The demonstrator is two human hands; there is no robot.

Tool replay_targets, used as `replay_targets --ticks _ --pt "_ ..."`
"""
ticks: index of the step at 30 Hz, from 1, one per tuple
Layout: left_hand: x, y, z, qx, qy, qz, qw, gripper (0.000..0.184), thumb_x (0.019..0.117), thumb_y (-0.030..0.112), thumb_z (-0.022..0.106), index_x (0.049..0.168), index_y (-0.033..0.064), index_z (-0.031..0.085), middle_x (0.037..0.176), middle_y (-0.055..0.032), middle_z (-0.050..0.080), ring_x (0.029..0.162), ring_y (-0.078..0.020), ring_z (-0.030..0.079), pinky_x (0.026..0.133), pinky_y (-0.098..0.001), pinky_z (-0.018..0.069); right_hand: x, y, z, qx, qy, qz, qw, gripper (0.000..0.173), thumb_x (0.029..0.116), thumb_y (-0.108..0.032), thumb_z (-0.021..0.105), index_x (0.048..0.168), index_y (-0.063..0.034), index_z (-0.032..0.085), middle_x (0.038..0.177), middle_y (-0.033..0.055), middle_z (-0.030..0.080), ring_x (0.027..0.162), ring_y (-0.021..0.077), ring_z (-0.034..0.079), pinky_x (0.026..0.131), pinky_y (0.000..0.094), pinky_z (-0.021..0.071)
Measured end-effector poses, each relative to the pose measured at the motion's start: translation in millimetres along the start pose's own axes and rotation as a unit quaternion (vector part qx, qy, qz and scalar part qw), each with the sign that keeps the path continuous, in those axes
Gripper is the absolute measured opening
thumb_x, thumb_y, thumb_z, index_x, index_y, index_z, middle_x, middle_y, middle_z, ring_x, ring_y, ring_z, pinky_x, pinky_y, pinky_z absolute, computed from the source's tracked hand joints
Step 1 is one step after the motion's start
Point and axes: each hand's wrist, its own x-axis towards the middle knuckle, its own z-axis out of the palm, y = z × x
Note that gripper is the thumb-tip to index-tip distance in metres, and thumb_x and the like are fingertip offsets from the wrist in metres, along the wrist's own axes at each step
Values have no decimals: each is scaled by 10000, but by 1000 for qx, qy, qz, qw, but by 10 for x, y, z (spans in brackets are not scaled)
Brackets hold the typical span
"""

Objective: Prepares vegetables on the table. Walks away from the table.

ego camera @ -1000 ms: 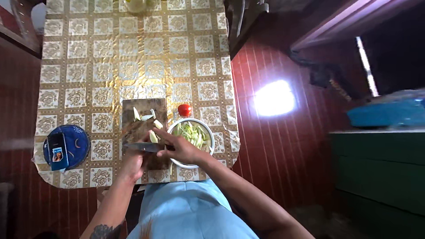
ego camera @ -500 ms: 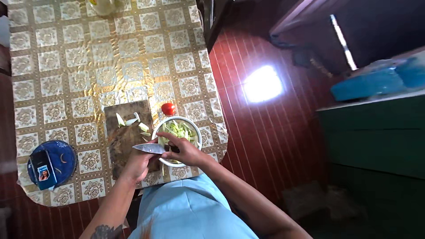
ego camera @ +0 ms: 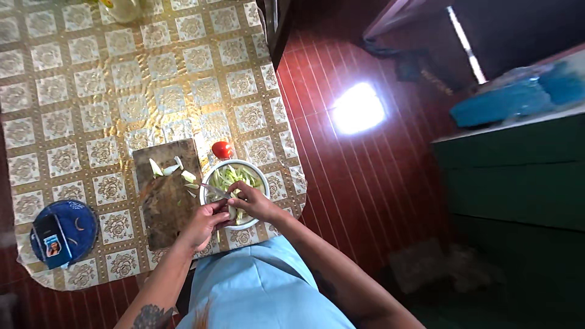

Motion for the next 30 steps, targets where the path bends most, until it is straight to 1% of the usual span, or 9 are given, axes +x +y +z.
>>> replay_targets --ticks 2,3,4,7,15,19,24,27,30 --pt "31 -6 37 -33 59 5 998 236 1004 -80 521 1232 -64 581 1026 -99 678 892 -157 695 857 -311 600 -61 8 -25 -34 -6 -12 999 645 1035 -330 604 1565 -65 352 765 58 594 663 131 542 699 344 502" --pt "41 0 54 -44 86 10 995 191 1009 -68 526 1190 -54 587 1000 -99 698 872 -151 710 834 -300 611 -111 -17 -25 -47 -16 -26 998 721 1027 -340 615 1609 -78 280 790 71 615 681 138 557 715 349 511" --pt "48 -1 49 -54 87 17 995 222 1024 -45 516 1233 -58 589 1023 -111 711 884 -152 712 830 -295 608 -164 -49 -16 -57 -26 -39 997 757 1021 -348 624 1626 -86 251 812 80 620 695 143 556 723 351 509" --pt "84 -12 7 -48 50 38 997 259 1056 8 484 1275 -43 611 1041 -96 707 908 -138 689 836 -283 582 -239 -130 9 -87 -48 -55 994 769 1010 -368 639 1629 -102 269 888 129 652 753 191 587 765 396 522" --pt "64 72 32 -47 45 43 997 265 1050 -6 486 1279 -43 614 1036 -99 712 909 -138 693 840 -283 585 -240 -133 -22 -99 -28 -99 990 772 1000 -388 651 1614 -78 303 841 111 635 722 173 561 732 367 508" --pt "44 102 40 -32 46 45 997 269 1053 -3 483 1281 -43 620 1054 -105 718 925 -143 701 857 -293 590 -233 -158 -44 -110 -25 -95 989 765 995 -395 657 1610 -89 319 842 117 650 732 194 587 751 399 522" --pt "16 130 93 -34 62 41 997 268 1043 -17 492 1272 -56 624 1094 -132 719 967 -169 706 885 -306 589 -172 -126 -80 -84 -35 -92 992 687 1000 -368 657 1561 -86 379 757 50 584 656 127 524 678 328 489" --pt "0 132 154 -48 82 33 995 267 987 -84 562 1248 -67 619 1076 -132 717 935 -171 712 860 -302 604 -147 -95 -96 -65 -33 -90 993 652 994 -351 669 1510 -44 415 752 37 580 647 95 515 670 290 479" --pt "-31 161 223 -40 96 13 995 215 970 -131 539 1168 -60 581 990 -100 707 861 -144 718 822 -284 615 -128 -87 -105 -46 -31 -75 996 565 1001 -317 662 1441 -22 464 783 37 602 675 79 542 700 276 493"
